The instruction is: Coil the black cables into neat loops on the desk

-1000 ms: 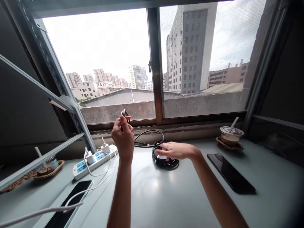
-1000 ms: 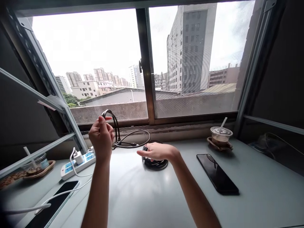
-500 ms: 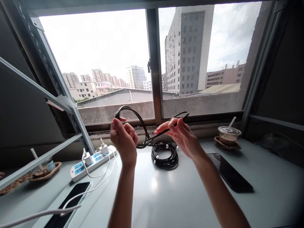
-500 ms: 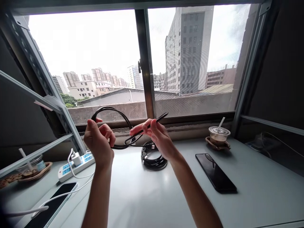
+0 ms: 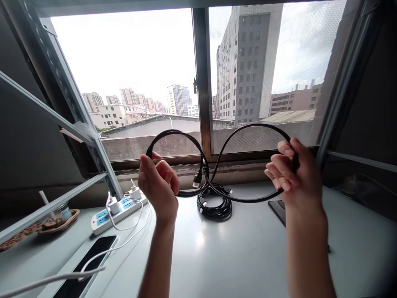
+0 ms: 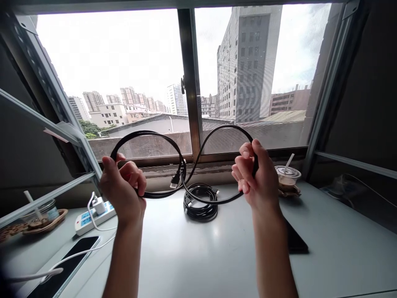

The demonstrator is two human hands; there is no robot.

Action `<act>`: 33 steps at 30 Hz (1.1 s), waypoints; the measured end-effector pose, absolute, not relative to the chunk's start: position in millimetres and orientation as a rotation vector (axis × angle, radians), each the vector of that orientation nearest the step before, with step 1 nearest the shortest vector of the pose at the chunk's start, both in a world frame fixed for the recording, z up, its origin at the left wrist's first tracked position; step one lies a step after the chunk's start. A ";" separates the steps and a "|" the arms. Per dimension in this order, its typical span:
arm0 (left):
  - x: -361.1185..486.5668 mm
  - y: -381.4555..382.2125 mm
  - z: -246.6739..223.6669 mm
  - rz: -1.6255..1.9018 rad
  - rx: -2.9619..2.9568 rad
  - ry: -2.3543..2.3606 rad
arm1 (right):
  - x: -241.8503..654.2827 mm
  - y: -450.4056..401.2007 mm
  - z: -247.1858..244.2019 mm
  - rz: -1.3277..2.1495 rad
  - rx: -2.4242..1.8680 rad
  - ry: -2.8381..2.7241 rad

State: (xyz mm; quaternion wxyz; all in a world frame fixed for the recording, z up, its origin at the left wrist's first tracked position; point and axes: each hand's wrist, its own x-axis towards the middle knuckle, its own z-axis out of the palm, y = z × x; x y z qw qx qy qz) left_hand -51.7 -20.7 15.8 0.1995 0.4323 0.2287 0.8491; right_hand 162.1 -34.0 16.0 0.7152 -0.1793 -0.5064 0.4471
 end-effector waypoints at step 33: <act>-50.5 24.8 -6.8 2.312 1.252 0.725 | 169.1 -51.6 14.4 0.867 3.783 2.114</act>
